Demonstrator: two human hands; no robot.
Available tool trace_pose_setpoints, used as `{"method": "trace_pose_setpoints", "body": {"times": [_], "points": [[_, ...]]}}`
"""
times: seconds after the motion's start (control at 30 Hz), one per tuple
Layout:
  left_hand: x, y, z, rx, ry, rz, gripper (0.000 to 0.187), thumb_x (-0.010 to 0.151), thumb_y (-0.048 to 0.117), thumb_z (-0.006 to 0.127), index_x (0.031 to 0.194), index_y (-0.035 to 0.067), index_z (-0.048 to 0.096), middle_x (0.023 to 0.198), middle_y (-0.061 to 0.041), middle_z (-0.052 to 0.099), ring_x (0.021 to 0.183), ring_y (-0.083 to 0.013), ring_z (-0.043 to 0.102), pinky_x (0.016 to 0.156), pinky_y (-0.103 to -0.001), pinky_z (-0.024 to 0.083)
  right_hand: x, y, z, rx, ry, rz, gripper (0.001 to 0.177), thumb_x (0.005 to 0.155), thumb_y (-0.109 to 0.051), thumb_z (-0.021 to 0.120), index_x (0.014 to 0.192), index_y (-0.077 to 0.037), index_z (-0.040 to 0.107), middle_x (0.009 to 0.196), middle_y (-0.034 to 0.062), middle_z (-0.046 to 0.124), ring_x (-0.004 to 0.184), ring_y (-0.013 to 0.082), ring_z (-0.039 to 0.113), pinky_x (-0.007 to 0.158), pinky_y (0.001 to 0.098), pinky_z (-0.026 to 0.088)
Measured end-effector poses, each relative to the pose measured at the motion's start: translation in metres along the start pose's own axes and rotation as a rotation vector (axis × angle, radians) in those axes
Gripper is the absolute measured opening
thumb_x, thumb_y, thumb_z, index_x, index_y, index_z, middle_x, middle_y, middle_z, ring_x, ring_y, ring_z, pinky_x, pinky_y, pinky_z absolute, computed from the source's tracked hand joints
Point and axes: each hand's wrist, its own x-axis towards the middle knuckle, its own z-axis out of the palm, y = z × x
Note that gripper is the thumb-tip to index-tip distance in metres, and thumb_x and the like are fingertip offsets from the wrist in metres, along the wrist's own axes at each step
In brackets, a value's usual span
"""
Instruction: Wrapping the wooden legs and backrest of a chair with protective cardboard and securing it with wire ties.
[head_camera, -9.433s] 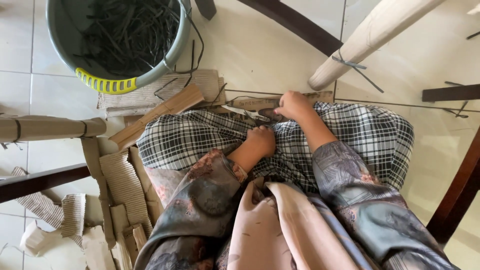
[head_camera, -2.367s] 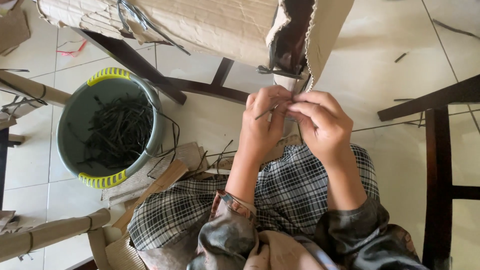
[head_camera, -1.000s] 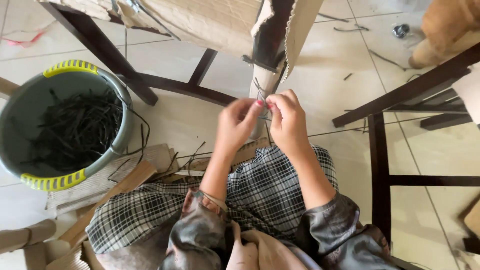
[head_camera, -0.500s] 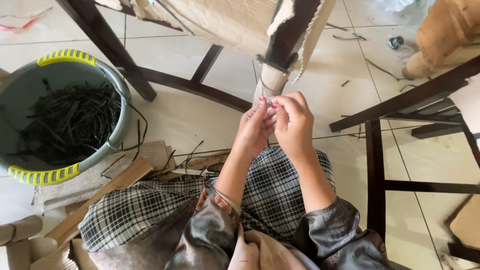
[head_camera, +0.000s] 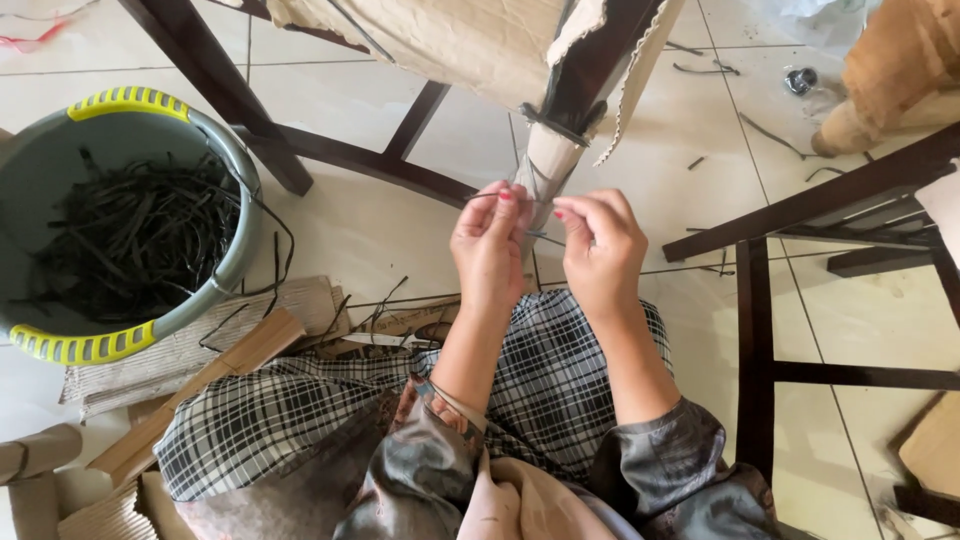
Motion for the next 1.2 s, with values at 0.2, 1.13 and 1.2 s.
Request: {"method": "trace_pose_setpoints", "body": {"times": [0.2,1.13,1.2], "points": [[0.015,0.008,0.018,0.145,-0.033,0.123,0.020,0.099,0.013,0.070,0.116,0.002,0.066,0.103,-0.013,0.071,0.098,-0.0221,0.072,0.093,-0.040,0.062,0.012,-0.002,-0.008,0.200,-0.131,0.071,0.011,0.105,-0.011,0.068,0.095,-0.006,0.068,0.087,0.0044,0.061,0.080,0.0244,0.068,0.070,0.0323,0.056],[0.009,0.003,0.028,0.457,-0.101,0.159,0.059,0.097,0.024,0.073,0.147,0.002,0.051,0.122,-0.023,0.070,0.118,-0.0296,0.065,0.099,-0.047,0.055,0.012,0.043,0.018,0.055,-0.185,-0.133,0.016,0.110,-0.011,0.056,0.096,-0.006,0.056,0.079,0.0054,0.055,0.074,0.0264,0.063,0.071,0.0387,0.056],[0.011,0.003,0.031,0.370,0.013,-0.001,0.099,0.087,0.032,0.081,0.161,0.003,0.022,0.139,-0.027,0.060,0.128,-0.0381,0.060,0.101,-0.056,0.052,0.013,0.042,0.019,0.068,-0.163,-0.102,0.014,0.109,-0.011,0.058,0.097,-0.005,0.057,0.078,0.0097,0.056,0.076,0.0323,0.066,0.071,0.0423,0.056]]}}
